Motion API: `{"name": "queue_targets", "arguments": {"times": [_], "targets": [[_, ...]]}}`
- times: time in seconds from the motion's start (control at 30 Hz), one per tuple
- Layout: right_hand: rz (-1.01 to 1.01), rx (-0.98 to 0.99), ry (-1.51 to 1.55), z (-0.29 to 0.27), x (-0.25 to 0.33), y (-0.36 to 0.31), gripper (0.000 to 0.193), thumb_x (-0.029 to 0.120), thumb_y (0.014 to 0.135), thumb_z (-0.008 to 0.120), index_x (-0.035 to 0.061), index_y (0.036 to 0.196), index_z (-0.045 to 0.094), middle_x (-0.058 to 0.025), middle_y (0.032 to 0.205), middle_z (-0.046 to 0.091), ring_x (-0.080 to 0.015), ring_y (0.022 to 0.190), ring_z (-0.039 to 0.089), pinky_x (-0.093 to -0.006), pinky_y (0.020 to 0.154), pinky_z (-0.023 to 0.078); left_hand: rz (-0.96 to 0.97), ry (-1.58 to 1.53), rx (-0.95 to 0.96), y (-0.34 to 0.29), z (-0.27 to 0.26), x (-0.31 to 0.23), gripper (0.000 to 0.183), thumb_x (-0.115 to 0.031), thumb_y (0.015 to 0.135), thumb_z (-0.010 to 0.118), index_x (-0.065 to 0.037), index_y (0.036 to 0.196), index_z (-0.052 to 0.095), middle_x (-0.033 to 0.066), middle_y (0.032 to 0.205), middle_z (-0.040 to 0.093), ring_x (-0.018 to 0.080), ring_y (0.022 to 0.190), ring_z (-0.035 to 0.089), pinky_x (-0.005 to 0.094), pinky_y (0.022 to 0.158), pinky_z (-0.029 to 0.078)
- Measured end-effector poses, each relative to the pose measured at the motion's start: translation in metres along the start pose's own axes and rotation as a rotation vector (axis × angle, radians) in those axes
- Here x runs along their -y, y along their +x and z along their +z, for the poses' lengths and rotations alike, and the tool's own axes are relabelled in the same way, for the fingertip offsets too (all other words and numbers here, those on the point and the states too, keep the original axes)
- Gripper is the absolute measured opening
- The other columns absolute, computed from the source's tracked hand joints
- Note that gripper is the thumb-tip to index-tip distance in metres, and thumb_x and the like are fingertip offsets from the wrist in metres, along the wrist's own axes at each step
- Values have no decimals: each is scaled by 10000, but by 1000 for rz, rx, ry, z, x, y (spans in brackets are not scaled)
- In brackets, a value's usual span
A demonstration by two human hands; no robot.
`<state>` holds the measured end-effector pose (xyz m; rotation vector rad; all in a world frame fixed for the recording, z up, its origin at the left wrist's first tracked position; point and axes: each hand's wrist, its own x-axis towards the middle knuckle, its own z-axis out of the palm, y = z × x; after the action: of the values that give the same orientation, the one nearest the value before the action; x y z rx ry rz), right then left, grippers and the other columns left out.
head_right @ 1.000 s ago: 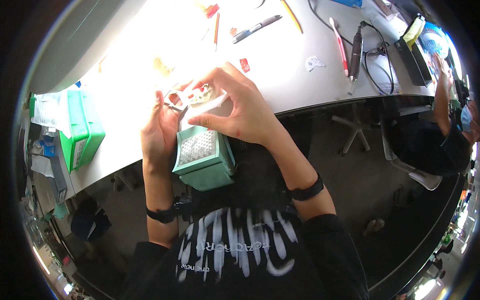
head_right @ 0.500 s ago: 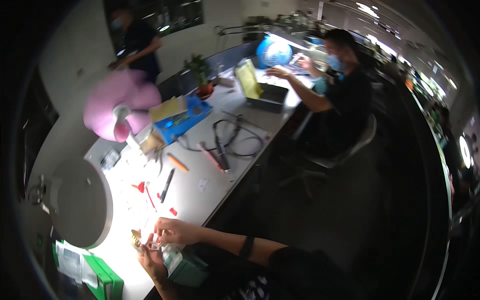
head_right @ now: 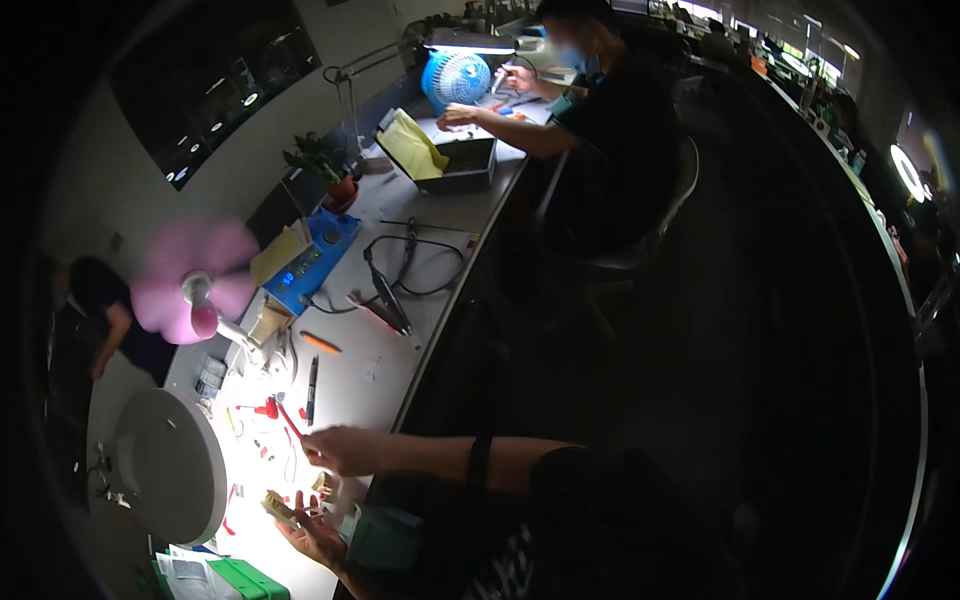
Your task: The recorder is assembling and inspecting dental prosthetic models at a workstation, applying red wax-like components and comparing multiple models.
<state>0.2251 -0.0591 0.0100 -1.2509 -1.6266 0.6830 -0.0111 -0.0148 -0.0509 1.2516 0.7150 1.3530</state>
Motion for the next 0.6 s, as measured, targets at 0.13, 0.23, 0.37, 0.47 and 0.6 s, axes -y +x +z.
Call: {"name": "queue_targets", "arguments": {"times": [0.13, 0.23, 0.37, 0.47, 0.6], "targets": [[157, -335, -74, -103, -10, -9, 139, 195, 968, 628, 95, 1062, 607, -131, 932, 694, -281, 836, 701, -442, 719, 536, 83, 115, -80, -3, 14, -14, 789, -263, 1007, 693, 39, 1574, 235, 276, 1387, 554, 282, 1141, 623, 410, 938, 535], [10, -781, 374, -205, -56, -41, 104, 177, 952, 667, 77, 965, 640, -36, 874, 699, -143, 680, 650, -305, 597, 523, 102, 263, -85, -8, 17, -16, 778, -285, 1019, 672, 15, 1591, 239, 250, 1419, 537, 292, 1174, 614, 403, 945, 525], [281, -1098, 484, -319, -107, -93, 108, 125, 962, 644, 27, 1007, 636, -77, 836, 691, -139, 659, 652, -277, 546, 532, 147, 607, -145, -12, 10, -13, 702, -303, 1055, 607, -42, 1611, 268, 222, 1438, 528, 295, 1162, 629, 409, 872, 576], [273, -1261, 484, -384, -149, -123, 87, 72, 952, 644, 0, 999, 634, -104, 836, 691, -162, 666, 679, -285, 593, 582, 130, 589, -164, -15, 8, -3, 708, -305, 1058, 602, -47, 1617, 252, 224, 1404, 549, 288, 1149, 634, 392, 869, 580], [238, -1400, 529, -425, -184, -108, 62, -5, 939, 653, -43, 983, 632, -129, 854, 703, -182, 708, 710, -295, 641, 621, 220, 670, -126, -19, -24, 2, 731, -318, 1057, 601, -61, 1627, 221, 217, 1375, 564, 281, 1138, 637, 381, 872, 579]]}}
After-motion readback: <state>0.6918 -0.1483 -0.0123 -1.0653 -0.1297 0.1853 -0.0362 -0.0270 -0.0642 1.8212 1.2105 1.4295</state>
